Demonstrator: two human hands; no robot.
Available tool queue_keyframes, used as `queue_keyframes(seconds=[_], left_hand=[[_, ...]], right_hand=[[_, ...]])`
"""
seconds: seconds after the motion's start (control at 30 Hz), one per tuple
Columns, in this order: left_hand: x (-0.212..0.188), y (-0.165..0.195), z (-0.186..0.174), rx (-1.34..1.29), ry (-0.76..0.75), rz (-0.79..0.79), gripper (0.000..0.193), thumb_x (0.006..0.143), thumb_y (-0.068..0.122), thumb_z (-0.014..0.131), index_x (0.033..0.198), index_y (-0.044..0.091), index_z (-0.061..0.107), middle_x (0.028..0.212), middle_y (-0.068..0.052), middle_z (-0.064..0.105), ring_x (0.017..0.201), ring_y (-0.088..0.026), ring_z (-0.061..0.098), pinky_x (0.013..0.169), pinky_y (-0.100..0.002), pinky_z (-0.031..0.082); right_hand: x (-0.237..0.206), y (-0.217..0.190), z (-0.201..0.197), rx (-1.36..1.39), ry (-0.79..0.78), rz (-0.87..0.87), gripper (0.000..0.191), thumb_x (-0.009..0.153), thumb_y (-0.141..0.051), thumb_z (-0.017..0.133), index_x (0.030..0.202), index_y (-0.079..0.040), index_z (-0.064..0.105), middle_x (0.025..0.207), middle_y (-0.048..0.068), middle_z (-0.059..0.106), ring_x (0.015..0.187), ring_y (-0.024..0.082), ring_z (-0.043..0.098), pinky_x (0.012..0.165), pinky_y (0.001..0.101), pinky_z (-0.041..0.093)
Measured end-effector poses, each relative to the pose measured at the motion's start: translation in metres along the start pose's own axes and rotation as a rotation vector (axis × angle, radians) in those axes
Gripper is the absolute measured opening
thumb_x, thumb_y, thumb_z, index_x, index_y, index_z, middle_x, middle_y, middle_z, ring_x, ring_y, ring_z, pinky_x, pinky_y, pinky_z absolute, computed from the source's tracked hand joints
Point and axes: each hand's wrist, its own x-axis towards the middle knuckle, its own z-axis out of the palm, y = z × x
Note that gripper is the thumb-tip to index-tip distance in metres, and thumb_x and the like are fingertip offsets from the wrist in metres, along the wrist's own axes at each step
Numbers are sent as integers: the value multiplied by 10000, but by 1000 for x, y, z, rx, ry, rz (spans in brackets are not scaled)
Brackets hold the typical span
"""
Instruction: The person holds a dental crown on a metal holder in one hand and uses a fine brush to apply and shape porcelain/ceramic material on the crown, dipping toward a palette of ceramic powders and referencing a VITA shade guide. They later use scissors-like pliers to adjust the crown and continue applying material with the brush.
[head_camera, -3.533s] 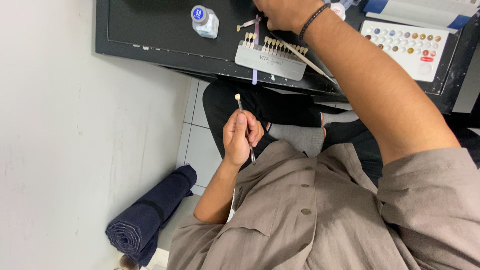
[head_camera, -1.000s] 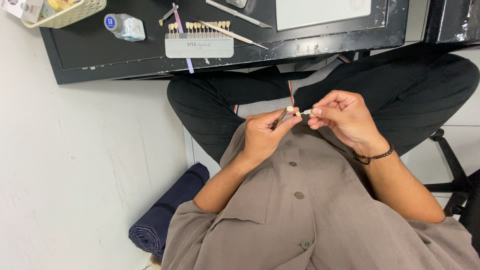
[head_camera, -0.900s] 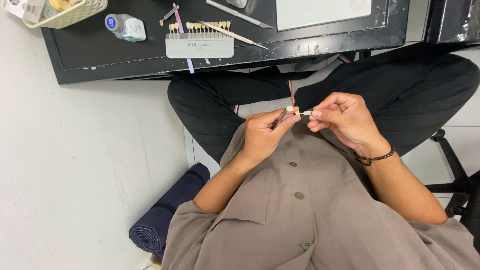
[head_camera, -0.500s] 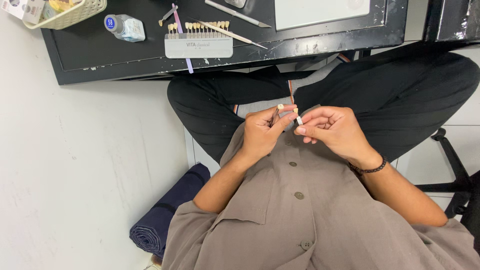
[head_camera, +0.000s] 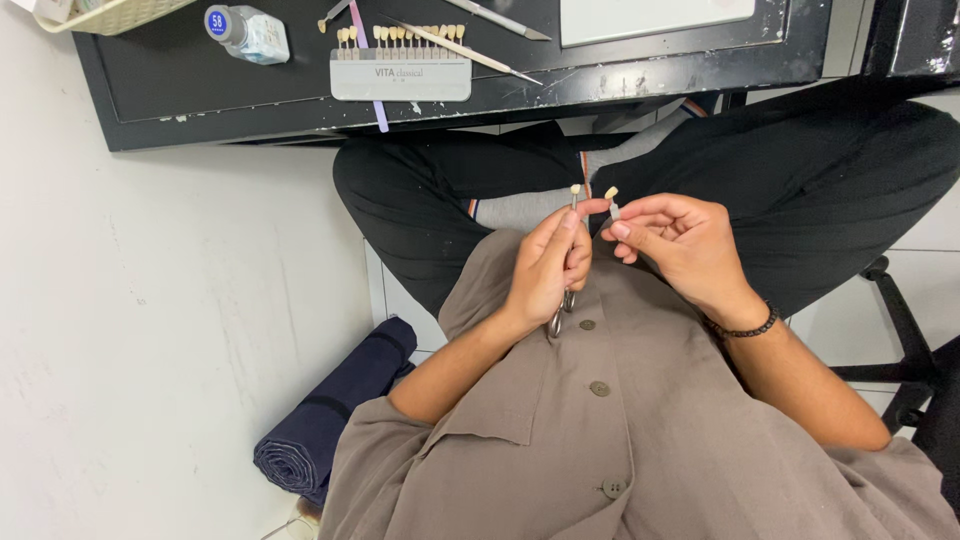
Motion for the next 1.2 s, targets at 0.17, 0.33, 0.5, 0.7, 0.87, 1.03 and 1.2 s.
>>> queue_keyframes(seconds=[0.17,0.33,0.5,0.7,0.87,1.03,1.2], left_hand=[[-8,3,9,222,97,133,438,1128,263,509,1501,39,550,705,80,402,579,-10,367,505,-199,319],[-10,6,13,227,137,137,421,1110,250,553,1475,41,581,698,65,454,571,-21,418,504,-205,363],[-12,8,15,234,146,149,402,1095,218,592,1449,28,602,697,49,486,566,-31,433,508,-204,364],[-17,9,18,223,148,204,402,1092,185,599,1460,24,592,715,48,505,575,-27,442,517,-199,364],[-19,9,18,269,159,262,404,1106,181,592,1479,26,584,701,59,486,585,-15,434,526,-193,366],[-21,6,16,281,130,280,403,1113,173,588,1490,32,577,713,58,493,598,-16,441,545,-195,379],[-20,5,15,297,106,271,402,1110,157,587,1494,39,573,710,63,489,595,-12,435,539,-188,371]], right_hand=[[-8,-6,6,-46,-41,-32,204,958,-5,710,1146,72,692,1008,162,769,823,127,742,717,235,614],[-7,-10,8,-52,-14,-72,251,964,-2,714,1204,69,689,1014,157,771,819,123,731,721,231,609],[-7,-12,9,-113,-7,-118,246,976,8,712,1214,70,694,1012,155,770,831,130,737,725,235,608],[-10,-15,14,-106,6,-175,220,986,12,710,1198,67,691,1022,153,766,879,142,753,765,240,622],[-11,-15,15,-113,11,-182,224,982,16,711,1200,67,690,1009,154,767,865,141,749,763,239,622],[-9,-13,15,-80,25,-179,220,986,17,714,1197,72,687,1004,155,765,850,139,742,762,244,624],[-10,-12,16,-73,40,-173,222,987,26,712,1202,71,689,1011,157,766,856,142,740,777,253,628]])
